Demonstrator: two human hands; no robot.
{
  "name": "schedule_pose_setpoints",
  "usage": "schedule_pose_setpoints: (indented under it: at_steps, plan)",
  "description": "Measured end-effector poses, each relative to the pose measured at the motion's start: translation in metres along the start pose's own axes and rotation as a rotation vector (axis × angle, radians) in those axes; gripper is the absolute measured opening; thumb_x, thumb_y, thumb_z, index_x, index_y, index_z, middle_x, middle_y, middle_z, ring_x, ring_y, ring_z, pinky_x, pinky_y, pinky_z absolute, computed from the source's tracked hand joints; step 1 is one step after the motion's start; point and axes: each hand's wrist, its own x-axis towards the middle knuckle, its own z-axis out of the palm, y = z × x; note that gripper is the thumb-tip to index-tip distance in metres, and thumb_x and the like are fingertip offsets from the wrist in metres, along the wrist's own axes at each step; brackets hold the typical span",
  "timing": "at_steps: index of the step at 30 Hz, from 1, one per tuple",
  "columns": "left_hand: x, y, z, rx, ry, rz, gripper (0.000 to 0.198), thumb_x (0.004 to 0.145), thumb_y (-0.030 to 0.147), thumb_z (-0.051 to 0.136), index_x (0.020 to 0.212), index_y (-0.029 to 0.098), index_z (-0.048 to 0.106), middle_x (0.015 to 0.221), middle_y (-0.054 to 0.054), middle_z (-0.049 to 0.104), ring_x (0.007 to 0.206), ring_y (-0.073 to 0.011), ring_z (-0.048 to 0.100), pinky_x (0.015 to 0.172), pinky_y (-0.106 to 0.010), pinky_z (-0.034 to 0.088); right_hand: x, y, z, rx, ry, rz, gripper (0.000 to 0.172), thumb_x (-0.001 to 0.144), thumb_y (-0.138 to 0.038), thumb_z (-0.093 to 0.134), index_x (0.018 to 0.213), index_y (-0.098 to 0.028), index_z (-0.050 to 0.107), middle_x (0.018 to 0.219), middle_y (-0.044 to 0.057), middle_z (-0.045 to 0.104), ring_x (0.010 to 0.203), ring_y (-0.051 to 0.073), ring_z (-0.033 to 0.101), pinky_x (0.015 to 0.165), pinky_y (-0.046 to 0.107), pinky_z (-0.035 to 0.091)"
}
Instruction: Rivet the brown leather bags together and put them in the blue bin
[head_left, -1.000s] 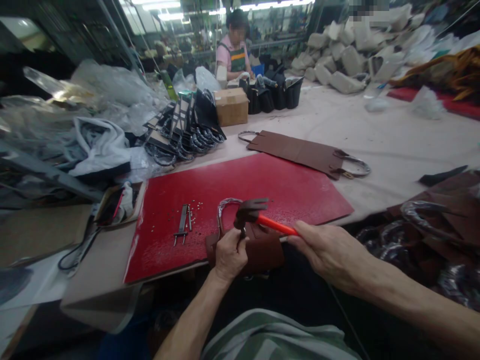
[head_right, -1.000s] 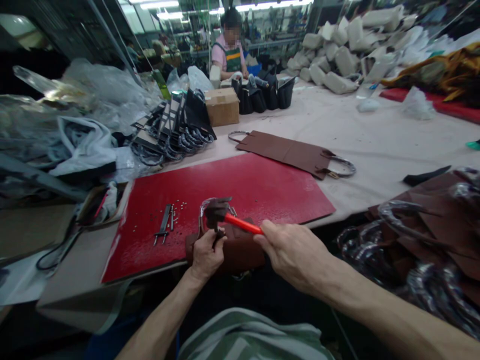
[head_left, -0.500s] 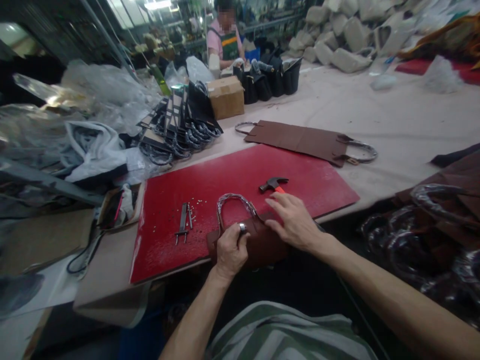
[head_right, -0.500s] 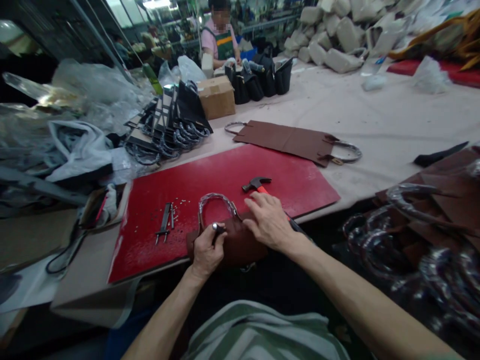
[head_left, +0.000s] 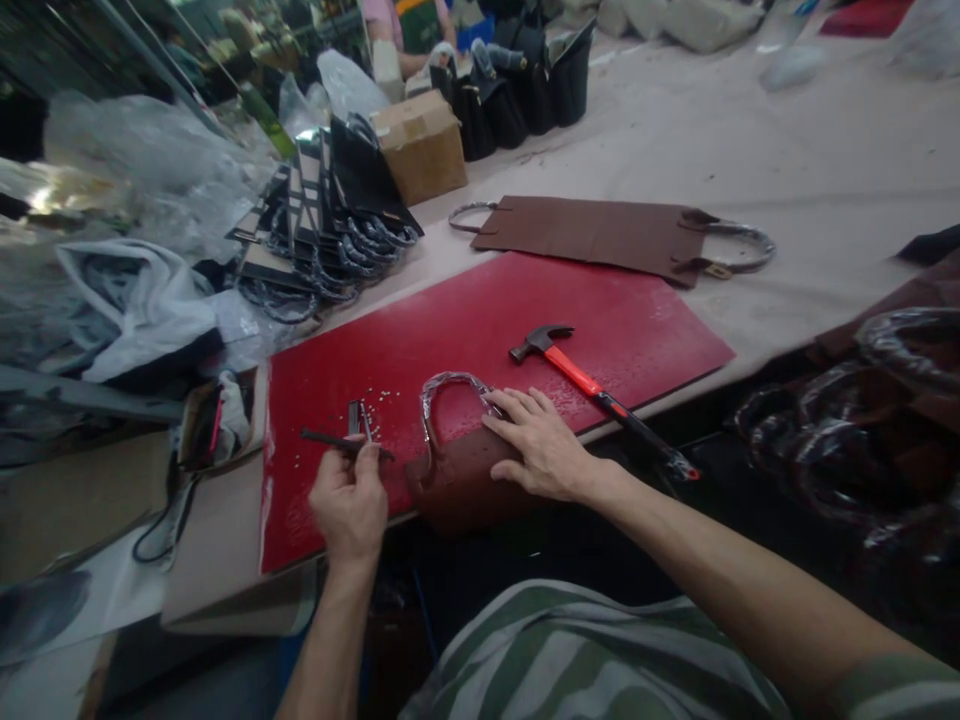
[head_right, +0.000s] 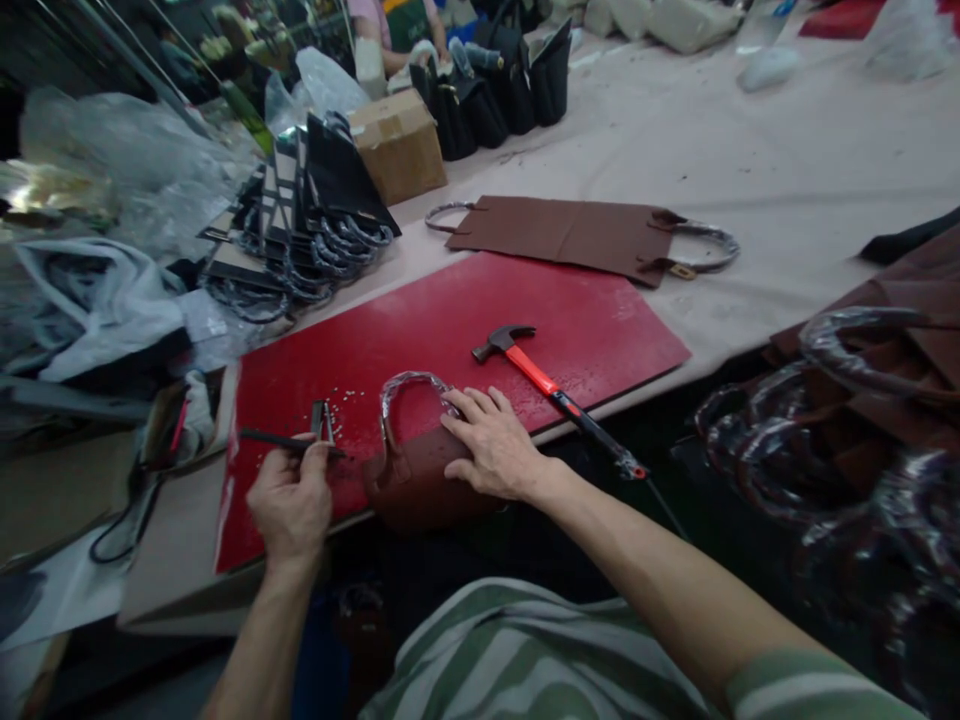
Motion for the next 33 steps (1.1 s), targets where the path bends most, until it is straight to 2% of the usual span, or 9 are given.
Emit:
schedule_pose_setpoints:
  at_steps: [4, 9, 12, 16, 19, 21, 25, 28, 33]
  plan:
    - [0.034, -0.008, -0.007, 0.227, -0.156, 0.002, 0.031, 0.081, 0.041, 0.059, 0.095, 0.017, 0.071, 0.081, -0.005, 0.073, 0.076, -0.0202, 0.069, 0.073, -0.027, 0.053, 0.001, 0.001, 0.004, -0.006, 0.022, -0.01, 0.065, 0.081, -0.044, 0.075, 0.138, -0.017, 0.057, 0.156, 0.015, 0.037, 0.142, 0.036, 0.033, 0.118, 0.058, 0.023]
    - [0.058, 0.0, 0.013, 0.317, -0.265, 0.052, 0.028, 0.085, 0.038, 0.056, 0.094, 0.016, 0.072, 0.08, -0.006, 0.074, 0.075, -0.0202, 0.069, 0.073, -0.027, 0.05, 0.0, 0.004, 0.008, -0.026, 0.058, -0.03, 0.06, 0.082, -0.039, 0.073, 0.137, -0.017, 0.058, 0.156, 0.014, 0.037, 0.142, 0.036, 0.035, 0.117, 0.06, 0.025]
    - [0.076, 0.004, 0.016, 0.327, -0.247, 0.097, 0.03, 0.09, 0.034, 0.051, 0.098, 0.016, 0.073, 0.091, -0.009, 0.075, 0.084, -0.0208, 0.07, 0.079, -0.028, 0.05, 0.001, 0.007, 0.011, -0.056, 0.095, -0.051, 0.057, 0.083, -0.038, 0.072, 0.134, -0.016, 0.06, 0.154, 0.016, 0.04, 0.14, 0.037, 0.038, 0.115, 0.06, 0.028]
    - [0.095, -0.003, -0.003, 0.505, -0.155, 0.052, 0.026, 0.091, 0.032, 0.052, 0.097, 0.019, 0.073, 0.095, -0.009, 0.075, 0.091, -0.0238, 0.07, 0.081, -0.031, 0.049, 0.003, 0.008, 0.012, -0.081, 0.118, -0.067, 0.056, 0.082, -0.037, 0.072, 0.132, -0.016, 0.062, 0.152, 0.016, 0.043, 0.137, 0.037, 0.04, 0.113, 0.06, 0.031]
    - [0.097, -0.013, -0.018, 0.607, -0.249, -0.024, 0.025, 0.088, 0.039, 0.057, 0.086, 0.02, 0.073, 0.087, -0.009, 0.075, 0.085, -0.025, 0.07, 0.076, -0.031, 0.048, 0.003, 0.009, 0.013, -0.077, 0.12, -0.069, 0.056, 0.082, -0.038, 0.071, 0.133, -0.016, 0.062, 0.152, 0.016, 0.043, 0.137, 0.038, 0.041, 0.112, 0.061, 0.032]
    - [0.094, -0.016, -0.019, 0.635, -0.308, -0.043, 0.026, 0.087, 0.043, 0.06, 0.081, 0.021, 0.072, 0.085, -0.009, 0.075, 0.084, -0.0251, 0.07, 0.074, -0.031, 0.048, 0.003, 0.009, 0.014, -0.074, 0.129, -0.071, 0.056, 0.082, -0.039, 0.07, 0.133, -0.016, 0.062, 0.152, 0.017, 0.042, 0.137, 0.038, 0.041, 0.112, 0.061, 0.032]
    - [0.087, -0.009, -0.007, 0.662, -0.331, -0.036, 0.027, 0.084, 0.048, 0.063, 0.084, 0.023, 0.073, 0.088, -0.009, 0.075, 0.089, -0.027, 0.07, 0.076, -0.033, 0.05, 0.004, 0.009, 0.014, -0.083, 0.131, -0.079, 0.056, 0.083, -0.039, 0.07, 0.133, -0.014, 0.062, 0.152, 0.018, 0.043, 0.136, 0.038, 0.041, 0.112, 0.061, 0.032]
    - [0.087, 0.001, 0.006, 0.748, -0.407, -0.069, 0.031, 0.08, 0.05, 0.065, 0.084, 0.021, 0.074, 0.091, -0.015, 0.075, 0.093, -0.033, 0.07, 0.075, -0.038, 0.051, 0.003, 0.007, 0.012, -0.094, 0.119, -0.068, 0.058, 0.082, -0.041, 0.072, 0.133, -0.015, 0.062, 0.151, 0.018, 0.043, 0.136, 0.038, 0.041, 0.112, 0.06, 0.032]
    - [0.085, 0.011, 0.02, 0.795, -0.507, -0.031, 0.024, 0.08, 0.034, 0.058, 0.077, 0.015, 0.072, 0.091, -0.023, 0.073, 0.094, -0.0388, 0.07, 0.075, -0.041, 0.052, 0.002, 0.002, 0.007, -0.071, 0.073, -0.03, 0.061, 0.082, -0.044, 0.073, 0.134, -0.015, 0.061, 0.153, 0.017, 0.041, 0.138, 0.037, 0.039, 0.115, 0.057, 0.028]
